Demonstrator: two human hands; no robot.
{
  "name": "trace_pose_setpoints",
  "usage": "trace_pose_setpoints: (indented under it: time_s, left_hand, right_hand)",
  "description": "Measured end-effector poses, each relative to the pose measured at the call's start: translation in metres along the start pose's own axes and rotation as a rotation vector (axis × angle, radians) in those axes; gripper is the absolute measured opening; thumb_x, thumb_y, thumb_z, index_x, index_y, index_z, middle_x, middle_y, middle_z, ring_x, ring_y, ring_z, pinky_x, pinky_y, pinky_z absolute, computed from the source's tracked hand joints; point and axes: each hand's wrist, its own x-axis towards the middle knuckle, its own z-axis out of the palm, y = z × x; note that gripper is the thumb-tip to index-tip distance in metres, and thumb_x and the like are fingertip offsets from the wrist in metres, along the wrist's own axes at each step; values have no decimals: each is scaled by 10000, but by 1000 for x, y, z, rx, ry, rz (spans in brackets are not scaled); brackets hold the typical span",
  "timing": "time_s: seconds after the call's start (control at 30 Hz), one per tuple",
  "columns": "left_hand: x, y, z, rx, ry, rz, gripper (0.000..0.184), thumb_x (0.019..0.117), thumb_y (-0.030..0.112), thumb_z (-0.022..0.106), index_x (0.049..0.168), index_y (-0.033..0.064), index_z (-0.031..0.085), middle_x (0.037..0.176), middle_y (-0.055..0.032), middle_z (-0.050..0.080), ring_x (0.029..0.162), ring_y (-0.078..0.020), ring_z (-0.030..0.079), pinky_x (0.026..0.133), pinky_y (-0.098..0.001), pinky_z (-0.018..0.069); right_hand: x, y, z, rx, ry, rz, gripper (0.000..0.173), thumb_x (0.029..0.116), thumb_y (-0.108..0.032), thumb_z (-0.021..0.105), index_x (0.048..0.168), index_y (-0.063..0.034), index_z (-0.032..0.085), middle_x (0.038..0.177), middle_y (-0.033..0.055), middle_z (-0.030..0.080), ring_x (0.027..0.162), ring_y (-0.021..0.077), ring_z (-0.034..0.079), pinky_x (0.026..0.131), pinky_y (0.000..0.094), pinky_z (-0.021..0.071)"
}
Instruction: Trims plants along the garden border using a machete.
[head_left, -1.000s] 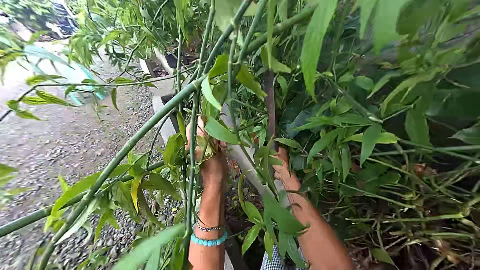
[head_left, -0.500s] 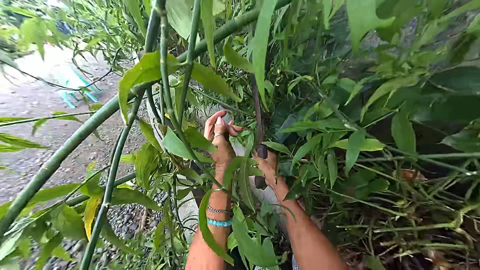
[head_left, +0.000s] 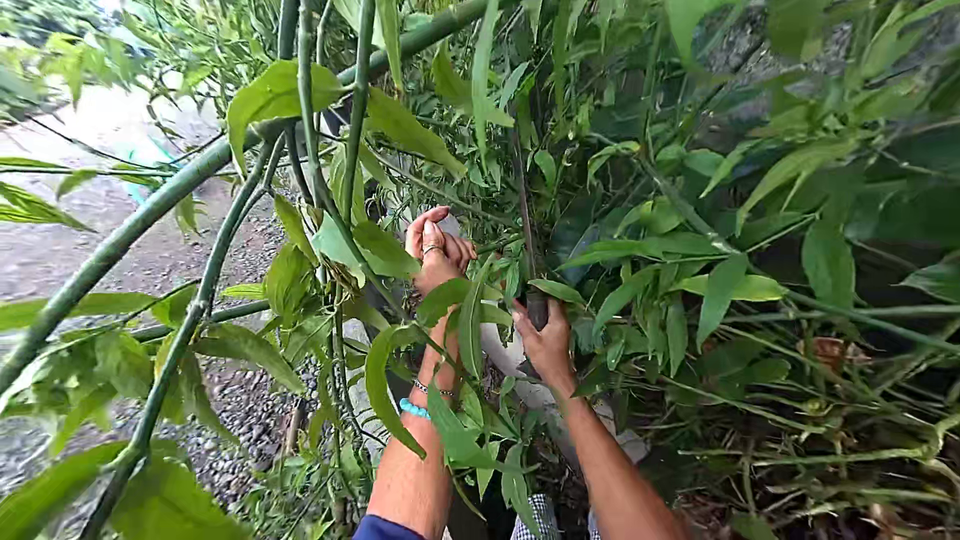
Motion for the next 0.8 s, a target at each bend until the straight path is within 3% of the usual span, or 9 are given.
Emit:
trace_pose_setpoints:
  time_s: [0.07, 0.13, 0.2, 0.3, 0.4, 0.5, 0.63, 0.7, 0.8]
  left_hand:
    - [-19, 33, 5, 82, -37, -154, 267, 1128, 231, 291, 1130, 116, 533, 633, 36, 422, 492, -64, 435, 533, -193, 456]
    - [-22, 36, -1, 67, -58, -185, 248, 1122, 245, 320, 1086, 128, 535, 646, 35, 434, 508, -67, 449, 543, -196, 466]
    - [-20, 34, 0, 30, -35, -194, 253, 1125, 258, 317, 1075, 143, 537, 612, 43, 406, 475, -64, 423, 515, -195, 451]
    - [-15, 5, -1, -43, 22, -74, 257, 1121, 239, 299, 1133, 151, 540, 529, 77, 355, 386, -44, 365, 438, -190, 417]
    - [-14, -5, 8, -26, 72, 49, 283, 1110, 186, 284, 1150, 133, 559, 541, 132, 373, 417, 8, 386, 472, -163, 428]
    - [-19, 0, 15, 65, 49, 111, 265, 1109, 162, 310, 1201, 94, 549, 603, 108, 422, 464, 11, 427, 503, -156, 446]
    - [-16, 10, 21, 153, 53, 105, 291, 1105, 132, 312, 1174, 50, 582, 593, 108, 440, 460, 27, 429, 506, -134, 439]
    - [-14, -3, 20, 170, 68, 139, 279, 1096, 139, 324, 1153, 65, 587, 613, 116, 451, 475, 23, 449, 519, -150, 467]
    - [-18, -10, 19, 101, 71, 123, 273, 1091, 133, 325, 1083, 104, 596, 570, 136, 428, 465, 14, 435, 522, -168, 456]
  right_hand:
    - [-24, 3, -6, -86, -34, 69, 515, 953, -96, 684, 1377, 128, 498, 1188, 266, 666, 1069, 281, 668, 966, 420, 535]
    - [-61, 12, -14, -224, -16, 130, 520, 947, -153, 704, 1347, 139, 548, 1168, 294, 678, 1085, 332, 680, 995, 476, 527]
    - [-101, 25, -22, -290, -2, 187, 472, 948, -176, 702, 1282, 138, 592, 1057, 285, 695, 968, 354, 692, 904, 521, 542]
    - [-129, 33, -27, -279, 23, 237, 419, 931, -191, 713, 1200, 120, 640, 954, 232, 703, 870, 302, 685, 832, 500, 547]
    - [-110, 38, -20, -295, 0, 255, 435, 946, -206, 721, 1226, 116, 637, 1023, 251, 711, 942, 325, 698, 894, 509, 548]
    - [-74, 41, 4, -312, -4, 210, 440, 957, -154, 696, 1269, 144, 608, 1124, 313, 689, 1059, 398, 685, 980, 534, 523]
    - [-40, 21, 19, -332, -39, 216, 414, 961, -105, 667, 1282, 146, 592, 1139, 321, 676, 1070, 403, 676, 982, 522, 512]
    - [-15, -3, 15, -343, -114, 256, 516, 996, -159, 649, 1394, 140, 510, 1261, 362, 620, 1188, 449, 624, 1047, 550, 472]
    - [14, -8, 19, -225, -149, 239, 514, 1022, -174, 619, 1456, 42, 447, 1252, 318, 609, 1070, 424, 635, 899, 574, 526]
